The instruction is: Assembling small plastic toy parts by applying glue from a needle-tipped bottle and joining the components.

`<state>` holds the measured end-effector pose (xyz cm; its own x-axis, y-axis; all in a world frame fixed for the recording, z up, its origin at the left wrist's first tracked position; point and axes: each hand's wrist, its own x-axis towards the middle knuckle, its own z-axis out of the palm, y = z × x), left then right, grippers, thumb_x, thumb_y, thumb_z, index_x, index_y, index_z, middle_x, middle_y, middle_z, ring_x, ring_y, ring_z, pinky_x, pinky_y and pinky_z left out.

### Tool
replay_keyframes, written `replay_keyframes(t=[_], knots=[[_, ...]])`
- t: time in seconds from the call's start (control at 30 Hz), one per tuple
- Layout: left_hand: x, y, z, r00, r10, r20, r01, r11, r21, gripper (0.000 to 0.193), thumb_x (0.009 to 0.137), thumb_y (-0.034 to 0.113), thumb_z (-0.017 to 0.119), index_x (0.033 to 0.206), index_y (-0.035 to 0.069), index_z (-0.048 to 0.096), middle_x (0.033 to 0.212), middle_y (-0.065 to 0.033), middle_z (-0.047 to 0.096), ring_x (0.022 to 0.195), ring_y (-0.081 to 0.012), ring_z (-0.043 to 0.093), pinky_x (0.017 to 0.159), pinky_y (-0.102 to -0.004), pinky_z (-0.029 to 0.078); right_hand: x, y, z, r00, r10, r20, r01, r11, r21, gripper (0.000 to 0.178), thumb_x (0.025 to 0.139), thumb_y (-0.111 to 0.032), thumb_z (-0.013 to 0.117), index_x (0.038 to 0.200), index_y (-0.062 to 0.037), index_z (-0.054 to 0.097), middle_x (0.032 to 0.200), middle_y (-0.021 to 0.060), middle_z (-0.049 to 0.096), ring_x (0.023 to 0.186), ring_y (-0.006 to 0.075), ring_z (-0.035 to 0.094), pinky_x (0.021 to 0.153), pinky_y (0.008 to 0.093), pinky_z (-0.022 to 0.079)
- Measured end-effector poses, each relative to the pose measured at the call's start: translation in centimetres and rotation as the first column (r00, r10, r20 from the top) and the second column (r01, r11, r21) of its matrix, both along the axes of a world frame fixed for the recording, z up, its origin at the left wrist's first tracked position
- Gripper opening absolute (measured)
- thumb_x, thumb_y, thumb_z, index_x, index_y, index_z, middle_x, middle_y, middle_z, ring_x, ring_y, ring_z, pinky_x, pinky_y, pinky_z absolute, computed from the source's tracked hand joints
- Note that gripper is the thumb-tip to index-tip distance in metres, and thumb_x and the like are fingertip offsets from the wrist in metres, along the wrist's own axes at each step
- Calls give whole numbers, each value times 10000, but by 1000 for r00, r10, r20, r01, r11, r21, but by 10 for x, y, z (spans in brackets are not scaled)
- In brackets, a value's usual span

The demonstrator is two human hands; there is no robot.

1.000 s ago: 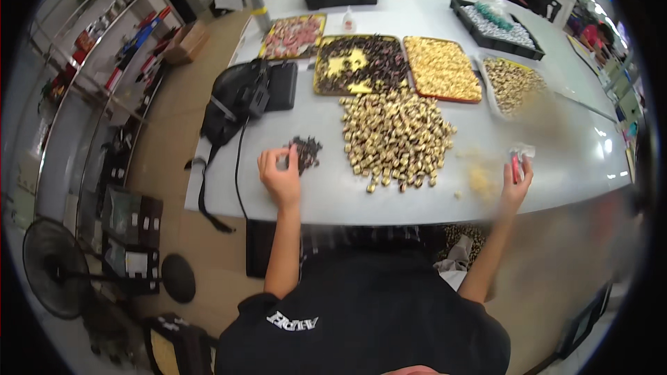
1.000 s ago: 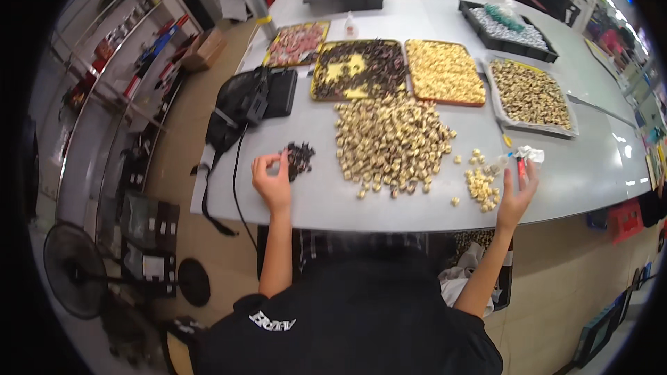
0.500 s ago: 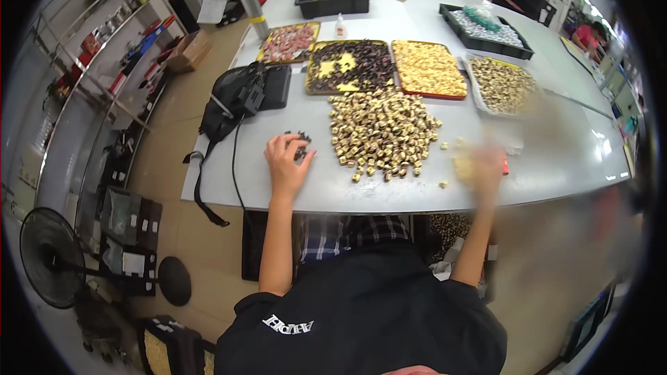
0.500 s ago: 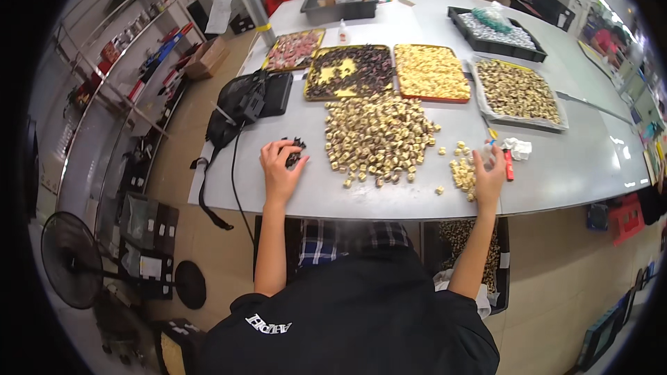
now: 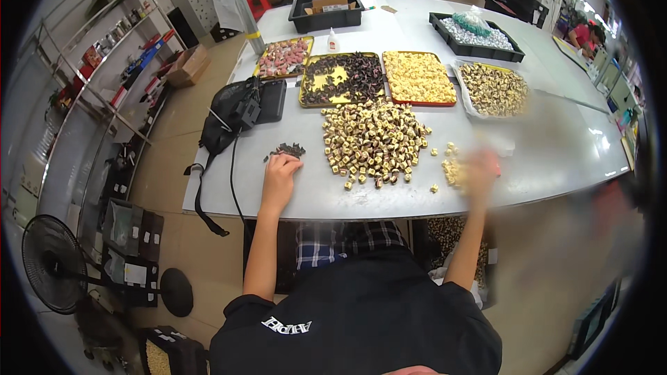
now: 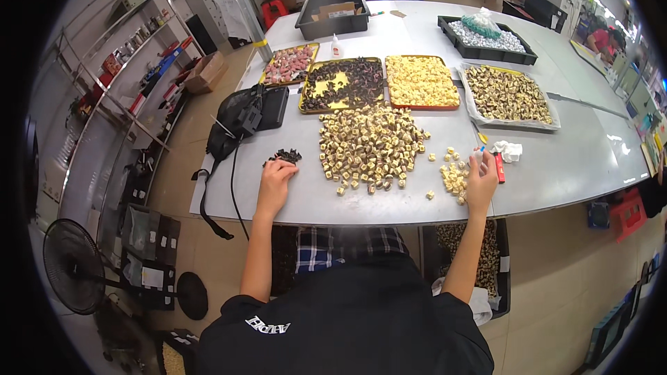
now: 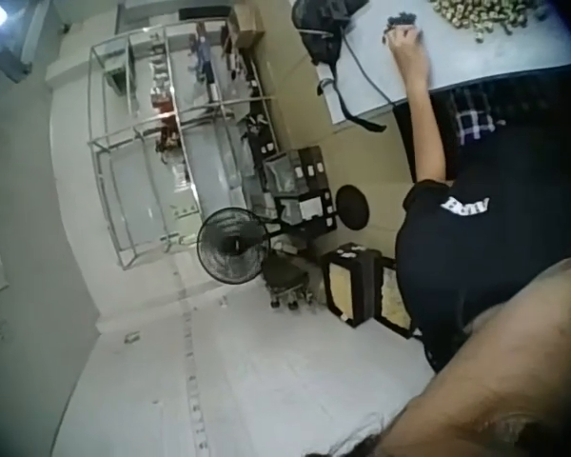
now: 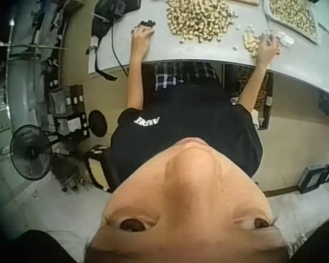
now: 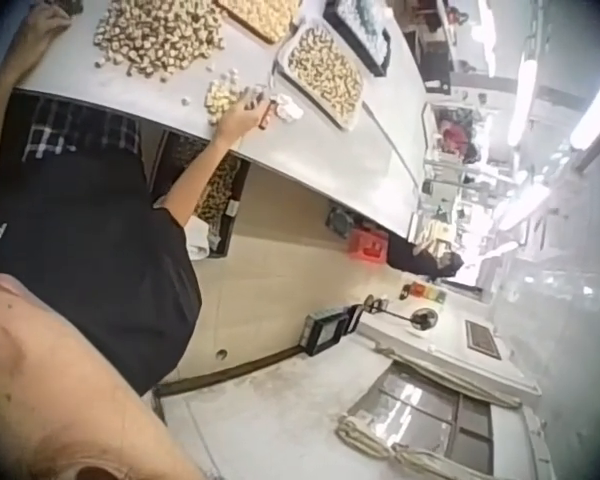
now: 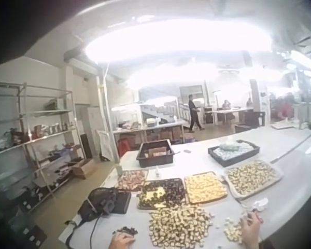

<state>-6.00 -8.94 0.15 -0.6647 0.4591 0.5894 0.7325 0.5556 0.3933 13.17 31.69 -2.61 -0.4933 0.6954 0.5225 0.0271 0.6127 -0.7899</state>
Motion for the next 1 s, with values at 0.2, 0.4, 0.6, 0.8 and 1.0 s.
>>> replay_keyframes(t=[0.2, 0.4, 0.6, 0.8, 1.0], knots=[[-1, -7, 12, 996, -83, 25, 86, 980, -182, 103, 722, 5, 619, 819, 22, 648, 857, -64, 596, 843, -255, 523, 772, -345, 447, 2, -9, 12, 998, -58, -35, 57, 998, -31, 241, 857, -89, 566, 1081, -4, 555, 1042, 78, 616, 910, 163, 590, 828, 311, 443], [-4, -2, 28, 994, -86, 67, 102, 950, -294, 101, 710, 9, 636, 810, 22, 634, 821, -70, 563, 838, -253, 521, 745, -345, 449, 3, -6, 9, 998, -43, -41, 42, 999, -21, 231, 854, -88, 567, 1069, -3, 564, 1044, 77, 616, 913, 162, 588, 834, 314, 439], [-11, -2, 34, 991, -70, 113, 105, 935, -339, 122, 706, 15, 646, 819, 13, 601, 837, -88, 525, 822, -260, 514, 736, -342, 446, -1, -9, 13, 997, -62, -42, 59, 996, -68, 210, 852, -85, 568, 1043, 3, 571, 1019, 77, 617, 906, 148, 574, 831, 310, 434], [-2, 14, 58, 952, -50, 301, 71, 996, -60, 98, 744, 25, 637, 810, 4, 567, 843, -93, 516, 792, -210, 525, 718, -294, 435, -4, -16, 23, 996, -83, -33, 77, 987, -144, 215, 866, -62, 541, 1068, 11, 547, 1038, 81, 591, 904, 144, 550, 825, 297, 430], [15, 68, 49, 784, -475, 400, 125, 751, 648, 76, 851, 56, 583, 880, 7, 532, 884, -87, 545, 730, -141, 531, 665, -260, 439, -4, -16, 22, 997, -39, -70, 15, 946, -324, 236, 886, -34, 493, 1112, 36, 504, 1083, 100, 559, 931, 159, 529, 838, 285, 420]])
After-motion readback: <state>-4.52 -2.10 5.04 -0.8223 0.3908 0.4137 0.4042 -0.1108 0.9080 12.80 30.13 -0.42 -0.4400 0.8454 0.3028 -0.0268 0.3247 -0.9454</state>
